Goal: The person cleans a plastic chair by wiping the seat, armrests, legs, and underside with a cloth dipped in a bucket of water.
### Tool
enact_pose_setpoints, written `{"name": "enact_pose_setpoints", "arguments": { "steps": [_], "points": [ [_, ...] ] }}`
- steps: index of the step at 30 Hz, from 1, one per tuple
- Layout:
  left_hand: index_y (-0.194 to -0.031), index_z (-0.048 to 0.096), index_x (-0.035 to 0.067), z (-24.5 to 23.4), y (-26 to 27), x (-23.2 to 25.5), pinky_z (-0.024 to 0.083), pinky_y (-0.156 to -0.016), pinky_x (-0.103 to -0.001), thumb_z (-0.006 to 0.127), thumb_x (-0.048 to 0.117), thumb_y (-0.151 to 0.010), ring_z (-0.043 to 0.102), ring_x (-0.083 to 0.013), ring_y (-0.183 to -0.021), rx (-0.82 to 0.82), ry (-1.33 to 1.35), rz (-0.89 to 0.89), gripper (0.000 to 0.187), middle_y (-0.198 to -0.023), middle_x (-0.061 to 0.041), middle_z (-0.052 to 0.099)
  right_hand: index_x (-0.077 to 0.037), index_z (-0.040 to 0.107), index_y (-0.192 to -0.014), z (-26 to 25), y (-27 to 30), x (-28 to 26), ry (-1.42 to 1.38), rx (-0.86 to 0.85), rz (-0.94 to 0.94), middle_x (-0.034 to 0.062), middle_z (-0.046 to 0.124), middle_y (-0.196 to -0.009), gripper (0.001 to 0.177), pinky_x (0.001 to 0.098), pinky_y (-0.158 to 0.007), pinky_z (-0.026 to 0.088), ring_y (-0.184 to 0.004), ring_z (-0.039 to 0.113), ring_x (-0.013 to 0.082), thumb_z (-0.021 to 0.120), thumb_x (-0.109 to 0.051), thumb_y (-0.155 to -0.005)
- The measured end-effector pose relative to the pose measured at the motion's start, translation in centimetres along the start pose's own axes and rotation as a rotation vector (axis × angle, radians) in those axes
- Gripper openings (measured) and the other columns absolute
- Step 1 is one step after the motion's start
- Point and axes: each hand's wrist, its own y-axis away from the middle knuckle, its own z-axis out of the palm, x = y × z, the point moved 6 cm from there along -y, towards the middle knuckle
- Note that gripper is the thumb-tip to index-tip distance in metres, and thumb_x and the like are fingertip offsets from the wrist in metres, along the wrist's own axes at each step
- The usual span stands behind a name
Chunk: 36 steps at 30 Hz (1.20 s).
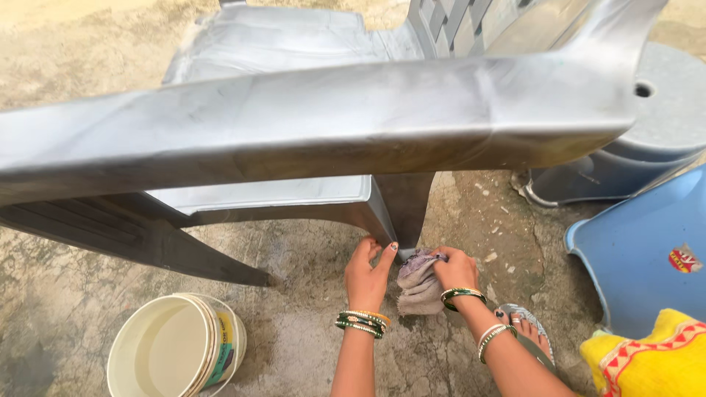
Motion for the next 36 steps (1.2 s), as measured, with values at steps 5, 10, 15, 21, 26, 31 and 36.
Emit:
{"name": "enact_pose_setpoints", "arguments": {
  "steps": [5,10,15,21,26,31,36],
  "points": [
    [-0.122,0.066,0.004,-0.5,0.7,1.2,0.053,-0.096,-0.034,0.082,0.029,-0.083,0.071,-0.0193,-0.114,-0.038,-0.019,-0.093,0.049,-0.117,-0.01,0.074,-0.01,0.078,-0.102,-13.1,5.6,-10.2,-0.504,0.3,-0.149,0.0161,0.069,-0.076,0.026,0.0388,-0.074,0.051,-0.077,0.064,0.0329,0.061,-0.007,-0.083],
    [-0.132,0.054,0.003,-2.0,0.0,3.3,0.052,-0.096,-0.037,0.083,0.015,-0.078,0.066,-0.0211,-0.115,0.105,0.314,0.002,0.062,-0.124,-0.009,0.069,0.0,0.057,-0.12,-22.3,14.4,-18.9,-0.644,0.734,-0.754,0.014,0.054,-0.109,0.029,0.034,-0.094,0.05,-0.095,0.057,0.0267,0.054,0.004,-0.091],
    [-0.122,0.063,-0.003,-1.7,0.2,5.7,0.056,-0.091,-0.033,0.077,0.012,-0.088,0.071,-0.0176,-0.105,0.009,0.557,0.105,0.04,-0.117,-0.009,0.074,0.002,0.033,-0.142,-17.8,14.5,-21.6,-0.248,0.781,-0.853,0.032,0.045,-0.132,0.076,0.051,-0.102,0.043,-0.121,0.05,0.0464,0.076,-0.012,-0.081],
    [-0.122,0.064,0.01,-2.4,1.7,8.0,0.058,-0.06,-0.026,0.075,0.02,-0.089,0.069,-0.0086,-0.087,0.097,0.328,-0.136,0.037,-0.104,0.0,0.074,-0.009,0.071,-0.116,-5.2,3.6,-9.6,-0.019,0.222,-0.318,0.0204,0.07,-0.121,0.032,0.0468,-0.1,0.051,-0.115,0.065,0.0398,0.069,-0.015,-0.085],
    [-0.122,0.065,0.013,-2.7,1.1,7.8,0.062,-0.051,-0.026,0.078,0.024,-0.085,0.071,-0.0091,-0.082,0.161,0.168,-0.186,0.04,-0.098,-0.003,0.074,-0.005,0.072,-0.104,-4.5,0.8,-7.2,-0.206,0.178,-0.318,0.0217,0.073,-0.104,0.028,0.0484,-0.086,0.054,-0.099,0.069,0.0428,0.075,-0.017,-0.079],
    [-0.124,0.062,0.015,-2.1,0.7,7.6,0.062,-0.051,-0.026,0.075,0.027,-0.088,0.074,-0.0109,-0.081,0.183,0.092,-0.198,0.04,-0.097,-0.004,0.077,-0.001,0.07,-0.102,-12.6,4.3,-15.5,-0.48,0.248,-0.528,0.0201,0.075,-0.1,0.027,0.0443,-0.084,0.055,-0.095,0.073,0.0397,0.073,-0.014,-0.079],
    [-0.122,0.063,0.014,-1.9,0.8,7.5,0.062,-0.052,-0.026,0.072,0.026,-0.089,0.073,-0.0111,-0.083,0.198,0.138,-0.119,0.036,-0.1,-0.002,0.076,0.004,0.066,-0.105,-16.7,5.5,-18.5,-0.434,0.455,-0.647,0.0243,0.071,-0.103,0.023,0.0472,-0.087,0.053,-0.1,0.069,0.0448,0.066,-0.006,-0.083]
  ]
}}
